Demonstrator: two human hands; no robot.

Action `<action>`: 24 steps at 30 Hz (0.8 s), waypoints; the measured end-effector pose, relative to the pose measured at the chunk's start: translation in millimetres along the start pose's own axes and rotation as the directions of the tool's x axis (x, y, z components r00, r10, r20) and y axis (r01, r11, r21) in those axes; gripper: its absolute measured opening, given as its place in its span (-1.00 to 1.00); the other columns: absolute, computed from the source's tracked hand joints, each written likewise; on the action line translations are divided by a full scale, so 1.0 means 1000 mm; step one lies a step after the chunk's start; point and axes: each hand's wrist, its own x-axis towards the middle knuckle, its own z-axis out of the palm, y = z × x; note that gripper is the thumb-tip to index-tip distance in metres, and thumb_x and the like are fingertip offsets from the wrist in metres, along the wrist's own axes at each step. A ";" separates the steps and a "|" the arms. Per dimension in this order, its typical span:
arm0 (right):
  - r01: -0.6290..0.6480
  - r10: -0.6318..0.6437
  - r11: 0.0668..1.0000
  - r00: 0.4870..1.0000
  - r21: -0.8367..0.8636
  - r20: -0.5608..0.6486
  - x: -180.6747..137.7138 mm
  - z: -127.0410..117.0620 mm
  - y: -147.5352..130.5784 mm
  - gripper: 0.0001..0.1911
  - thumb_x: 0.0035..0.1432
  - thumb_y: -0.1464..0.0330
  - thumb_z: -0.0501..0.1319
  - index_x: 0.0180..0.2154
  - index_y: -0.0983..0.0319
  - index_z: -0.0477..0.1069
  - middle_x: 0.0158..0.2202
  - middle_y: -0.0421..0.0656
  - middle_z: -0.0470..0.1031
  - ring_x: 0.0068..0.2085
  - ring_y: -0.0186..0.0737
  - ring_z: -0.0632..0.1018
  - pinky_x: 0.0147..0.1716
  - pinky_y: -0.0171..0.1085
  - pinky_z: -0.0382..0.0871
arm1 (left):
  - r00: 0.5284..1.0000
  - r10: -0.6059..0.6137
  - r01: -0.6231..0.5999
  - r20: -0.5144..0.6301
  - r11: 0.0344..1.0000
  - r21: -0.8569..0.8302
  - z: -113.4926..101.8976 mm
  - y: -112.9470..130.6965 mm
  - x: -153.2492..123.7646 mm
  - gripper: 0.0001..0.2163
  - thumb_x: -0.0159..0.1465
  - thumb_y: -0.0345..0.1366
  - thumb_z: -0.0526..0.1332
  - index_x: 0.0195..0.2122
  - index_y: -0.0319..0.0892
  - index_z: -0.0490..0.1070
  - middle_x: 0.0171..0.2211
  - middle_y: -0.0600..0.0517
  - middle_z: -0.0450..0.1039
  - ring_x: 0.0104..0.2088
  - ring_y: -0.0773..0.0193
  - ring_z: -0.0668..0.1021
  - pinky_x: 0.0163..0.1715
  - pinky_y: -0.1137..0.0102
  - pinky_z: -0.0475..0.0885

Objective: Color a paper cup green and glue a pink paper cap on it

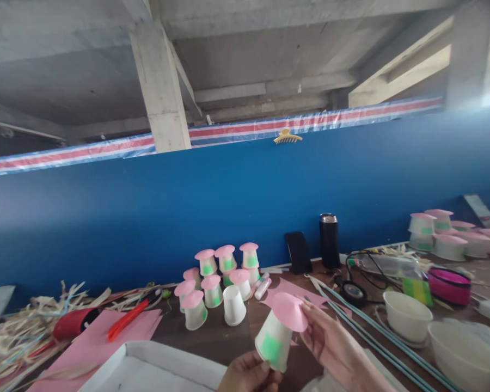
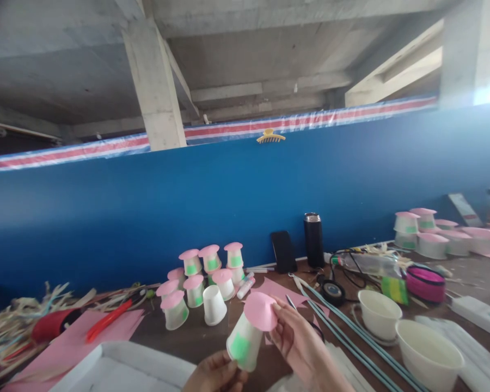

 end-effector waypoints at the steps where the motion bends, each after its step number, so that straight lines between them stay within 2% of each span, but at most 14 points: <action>1: -0.002 0.002 1.000 1.000 0.002 -0.004 -0.001 0.001 0.000 -0.64 -0.08 0.45 0.40 -0.17 0.28 0.44 -0.40 -0.20 0.58 -0.51 -0.43 0.55 -0.56 -0.47 0.49 | 1.000 0.002 -0.002 0.004 1.000 0.001 0.000 0.000 0.000 -0.66 -0.17 -0.20 0.47 -0.40 -0.29 0.53 -0.50 -0.07 0.55 -0.53 0.37 0.51 -0.41 0.48 0.40; 6: 0.019 -0.019 0.999 1.000 0.036 -0.016 -0.002 0.003 -0.002 -0.57 -0.08 0.47 0.39 -0.11 0.22 0.42 -0.37 -0.24 0.56 -0.61 -0.53 0.45 -0.77 -0.56 0.28 | 1.000 0.002 -0.002 -0.014 1.000 0.000 0.003 0.000 -0.002 -0.66 -0.15 -0.21 0.46 -0.37 -0.30 0.53 -0.48 -0.07 0.55 -0.50 0.37 0.52 -0.41 0.51 0.41; 8: 0.019 -0.017 0.998 0.999 0.056 -0.034 -0.002 0.002 -0.003 -0.56 -0.10 0.48 0.40 -0.11 0.21 0.43 -0.34 -0.25 0.57 -0.60 -0.55 0.46 -0.74 -0.58 0.32 | 1.000 -0.001 0.001 -0.011 1.000 0.005 0.004 0.001 -0.003 -0.66 -0.14 -0.21 0.46 -0.37 -0.31 0.53 -0.48 -0.06 0.54 -0.51 0.39 0.52 -0.41 0.52 0.41; 12: 0.017 -0.010 0.997 0.996 0.082 -0.089 0.002 -0.002 0.000 -0.65 -0.17 0.51 0.42 -0.25 0.24 0.49 -0.34 -0.26 0.59 -0.54 -0.51 0.53 -0.60 -0.58 0.47 | 1.000 -0.012 0.012 -0.014 1.000 -0.003 0.006 0.002 -0.005 -0.68 -0.13 -0.23 0.46 -0.37 -0.30 0.53 -0.47 -0.07 0.55 -0.52 0.39 0.52 -0.40 0.51 0.42; 15: 0.037 -0.026 0.996 0.992 0.083 -0.124 0.003 -0.003 0.002 -0.69 -0.23 0.52 0.44 -0.34 0.25 0.50 -0.35 -0.27 0.60 -0.52 -0.50 0.55 -0.55 -0.59 0.49 | 1.000 0.000 0.000 -0.012 1.000 -0.021 0.006 0.002 -0.005 -0.69 -0.15 -0.25 0.47 -0.40 -0.30 0.53 -0.47 -0.08 0.55 -0.48 0.36 0.54 -0.39 0.51 0.42; 18: 0.042 -0.035 0.998 0.992 0.054 -0.122 0.002 -0.001 0.005 -0.68 -0.25 0.51 0.46 -0.36 0.25 0.49 -0.37 -0.27 0.59 -0.50 -0.49 0.56 -0.50 -0.59 0.50 | 1.000 0.007 -0.008 -0.013 1.000 -0.024 0.007 0.002 -0.005 -0.69 -0.16 -0.26 0.47 -0.40 -0.30 0.54 -0.47 -0.07 0.55 -0.45 0.35 0.55 -0.39 0.53 0.41; 24: -0.013 0.008 0.999 0.995 -0.052 -0.098 -0.004 0.003 0.009 -0.70 -0.15 0.39 0.45 -0.33 0.22 0.43 -0.53 -0.31 0.49 -0.56 -0.52 0.50 -0.68 -0.58 0.36 | 1.000 0.007 -0.007 -0.002 0.999 -0.032 0.009 0.003 -0.006 -0.69 -0.17 -0.27 0.48 -0.41 -0.29 0.53 -0.47 -0.05 0.55 -0.46 0.36 0.55 -0.38 0.51 0.43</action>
